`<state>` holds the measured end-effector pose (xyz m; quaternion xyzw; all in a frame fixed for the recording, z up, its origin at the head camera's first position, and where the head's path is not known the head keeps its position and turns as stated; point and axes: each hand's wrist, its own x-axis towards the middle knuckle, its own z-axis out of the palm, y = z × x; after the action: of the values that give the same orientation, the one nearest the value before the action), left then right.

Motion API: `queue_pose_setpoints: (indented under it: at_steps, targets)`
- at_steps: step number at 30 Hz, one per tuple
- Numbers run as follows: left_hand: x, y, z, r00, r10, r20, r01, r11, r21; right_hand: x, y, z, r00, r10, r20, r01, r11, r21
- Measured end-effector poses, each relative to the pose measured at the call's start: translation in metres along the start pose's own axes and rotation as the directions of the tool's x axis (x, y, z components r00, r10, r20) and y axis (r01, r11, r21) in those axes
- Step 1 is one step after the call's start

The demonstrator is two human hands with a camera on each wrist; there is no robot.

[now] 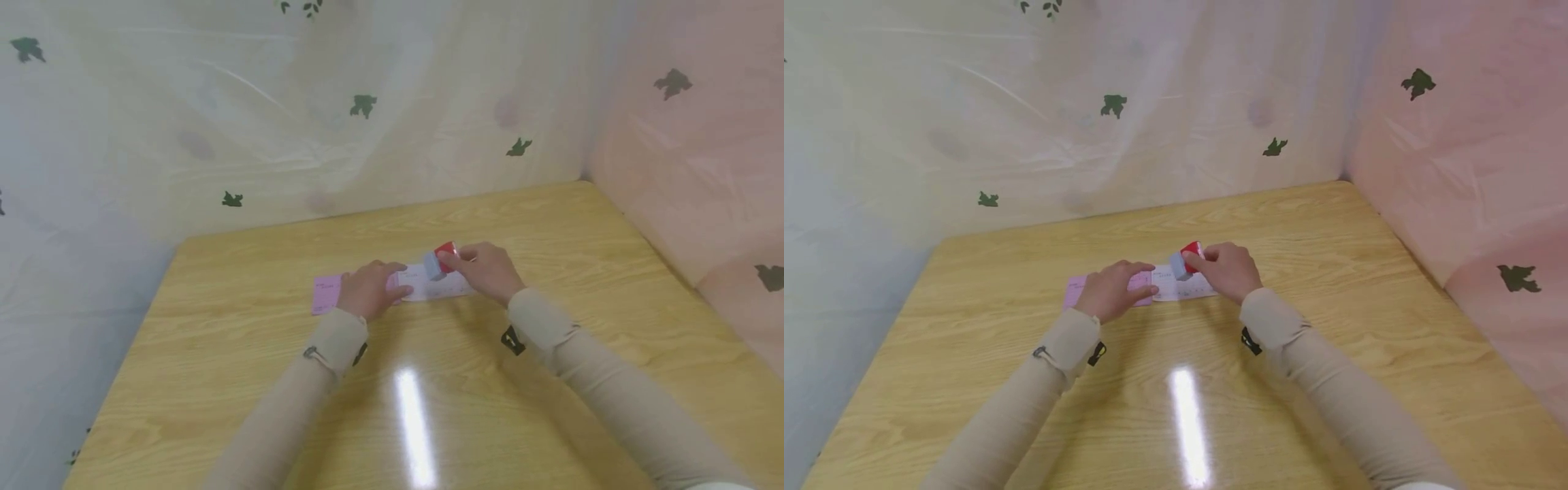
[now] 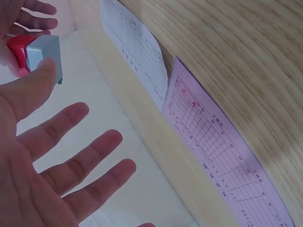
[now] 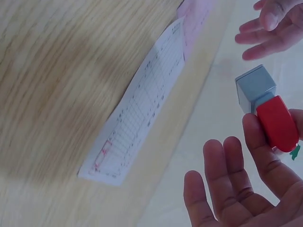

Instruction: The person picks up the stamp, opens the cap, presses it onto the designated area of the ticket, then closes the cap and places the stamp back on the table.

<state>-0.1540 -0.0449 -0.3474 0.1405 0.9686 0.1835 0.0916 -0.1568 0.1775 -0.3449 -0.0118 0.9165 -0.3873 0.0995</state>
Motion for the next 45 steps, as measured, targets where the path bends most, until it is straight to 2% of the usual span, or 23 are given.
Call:
queue_pose_setpoints:
  at_steps: [5, 15, 20, 29, 38, 45]
  targets:
    - [0.001, -0.005, 0.000, 0.999, -0.046, -0.004, 0.046, 0.999, 0.005, 0.000, 0.004, -0.007, 0.999, 0.005, -0.032, -0.007, 0.998, -0.060]
    - [0.002, -0.014, 0.002, 0.993, -0.116, -0.028, 0.117, 0.993, 0.030, -0.001, 0.015, -0.019, 0.994, 0.058, -0.091, -0.072, 0.984, -0.163]
    - [0.002, -0.017, 0.003, 0.992, -0.114, -0.053, 0.116, 0.993, 0.035, 0.000, 0.025, -0.027, 0.991, 0.027, -0.127, -0.054, 0.976, -0.209]
    - [0.001, -0.020, 0.001, 0.989, -0.139, -0.058, 0.142, 0.989, 0.039, 0.001, 0.046, -0.038, 0.984, 0.027, -0.178, -0.077, 0.957, -0.278]
    - [0.000, -0.026, 0.001, 0.983, -0.165, -0.083, 0.169, 0.984, 0.050, 0.003, 0.062, -0.044, 0.987, 0.053, -0.155, -0.095, 0.956, -0.278]
    - [-0.002, -0.031, -0.001, 0.980, -0.183, -0.081, 0.186, 0.982, 0.037, 0.005, 0.072, -0.044, 0.983, 0.081, -0.166, -0.128, 0.947, -0.294]
